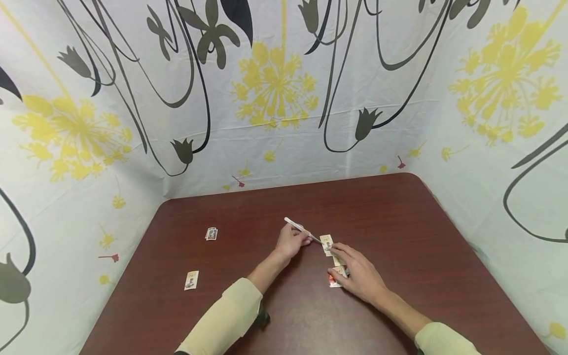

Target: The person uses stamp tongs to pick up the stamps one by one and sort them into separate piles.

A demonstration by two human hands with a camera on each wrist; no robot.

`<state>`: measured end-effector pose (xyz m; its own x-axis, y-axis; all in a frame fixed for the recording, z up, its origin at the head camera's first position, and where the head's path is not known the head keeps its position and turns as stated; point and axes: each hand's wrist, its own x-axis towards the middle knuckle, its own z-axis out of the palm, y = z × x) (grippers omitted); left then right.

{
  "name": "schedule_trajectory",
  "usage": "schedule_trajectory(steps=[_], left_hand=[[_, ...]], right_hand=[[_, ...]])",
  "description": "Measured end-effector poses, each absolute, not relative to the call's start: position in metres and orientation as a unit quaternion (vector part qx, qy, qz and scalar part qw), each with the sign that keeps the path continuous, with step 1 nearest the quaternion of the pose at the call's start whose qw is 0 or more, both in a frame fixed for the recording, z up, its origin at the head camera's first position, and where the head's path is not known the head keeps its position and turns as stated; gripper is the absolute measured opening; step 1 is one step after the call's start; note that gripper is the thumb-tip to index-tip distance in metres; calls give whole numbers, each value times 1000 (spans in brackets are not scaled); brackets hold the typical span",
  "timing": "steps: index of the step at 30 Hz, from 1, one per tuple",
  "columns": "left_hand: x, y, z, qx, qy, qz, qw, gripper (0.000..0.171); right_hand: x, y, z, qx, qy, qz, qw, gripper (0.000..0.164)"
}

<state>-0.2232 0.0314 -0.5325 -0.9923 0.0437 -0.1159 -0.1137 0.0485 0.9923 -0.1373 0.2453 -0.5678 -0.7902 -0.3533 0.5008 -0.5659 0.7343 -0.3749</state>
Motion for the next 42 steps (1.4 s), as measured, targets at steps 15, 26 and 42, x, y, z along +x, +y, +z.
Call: schedule_trajectory(steps=[15, 26, 42], left_hand=[[-223, 37, -533, -25, 735, 676, 41, 17], [-223, 32, -535, -36, 724, 688, 27, 19], [-235, -22, -509, -40, 720, 693, 15, 25]], right_hand=[[-136, 247, -568, 249, -909, 259, 212, 53], [-136, 245, -572, 248, -911, 253, 211, 54], [-136, 243, -571, 255, -907, 252, 223, 54]])
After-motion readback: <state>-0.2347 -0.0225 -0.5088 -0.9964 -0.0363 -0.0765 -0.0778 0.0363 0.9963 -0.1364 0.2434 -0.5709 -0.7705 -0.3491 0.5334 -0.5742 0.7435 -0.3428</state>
